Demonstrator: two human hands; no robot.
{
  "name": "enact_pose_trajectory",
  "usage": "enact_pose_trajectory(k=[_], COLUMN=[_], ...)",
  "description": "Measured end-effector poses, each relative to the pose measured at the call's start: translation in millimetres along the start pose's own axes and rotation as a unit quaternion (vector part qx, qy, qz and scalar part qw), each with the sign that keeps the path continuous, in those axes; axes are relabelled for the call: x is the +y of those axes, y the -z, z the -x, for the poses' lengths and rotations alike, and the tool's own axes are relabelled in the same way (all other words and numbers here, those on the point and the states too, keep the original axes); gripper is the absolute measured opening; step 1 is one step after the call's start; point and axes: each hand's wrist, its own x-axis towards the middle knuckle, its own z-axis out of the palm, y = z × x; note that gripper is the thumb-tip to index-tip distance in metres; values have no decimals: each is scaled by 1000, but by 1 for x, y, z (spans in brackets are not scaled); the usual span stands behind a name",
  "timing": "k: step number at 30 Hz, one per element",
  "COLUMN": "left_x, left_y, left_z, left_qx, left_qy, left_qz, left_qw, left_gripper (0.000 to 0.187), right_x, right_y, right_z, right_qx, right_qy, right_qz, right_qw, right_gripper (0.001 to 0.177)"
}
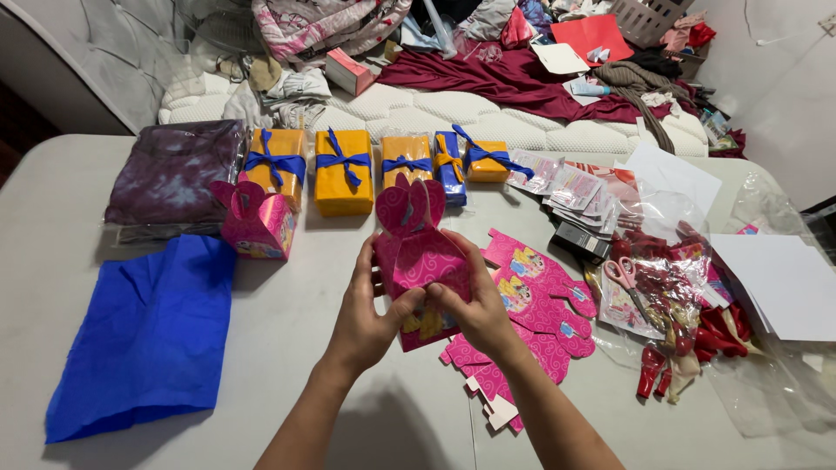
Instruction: The person assembles pink pre-cut cardboard gift boxes by folding along scored lines and tucking flaps to form the box shape. They place a small round sticker on the top of each assembled box and set it on the table. The person repeats this process for multiple boxes.
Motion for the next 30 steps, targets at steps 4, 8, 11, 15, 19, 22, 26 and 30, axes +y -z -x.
enact_pose_trajectory(k=[4, 8, 11, 15, 19, 22, 26, 30], left_x=[2, 6, 9, 10, 10, 9, 4, -5], left_y=[2, 6, 7, 7, 6, 5, 4, 5], left_z=[-1, -2, -2, -1, -1, -1, 0, 2], left_qx=[-3, -17, -23, -24, -26, -25, -19, -19], left_qy=[-3, -13, -19, 2, 3, 8, 16, 24], left_qz=[-16, -25, -25, -21, -19, -22, -22, 8], left_qw=[1000, 999, 999, 999, 999, 999, 999, 999], left_gripper=[101, 105, 107, 106, 103, 101, 101, 104], right_x=[-1, -3, -3, 0, 3, 5, 7, 10], right_y=[3, 5, 5, 3, 2, 2, 2, 7], right_z=[0, 0, 2, 2, 3, 3, 4, 6], right_qx=[-7, -18, -9, -4, 3, 4, 0, -26], right_qy=[4, 17, 12, 18, 16, 16, 7, 4], right_qz=[16, 18, 25, 4, -15, -14, -33, -15], right_qw=[1000, 1000, 1000, 1000, 1000, 1000, 999, 1000], right_gripper=[77, 75, 74, 71, 69, 67, 68, 69])
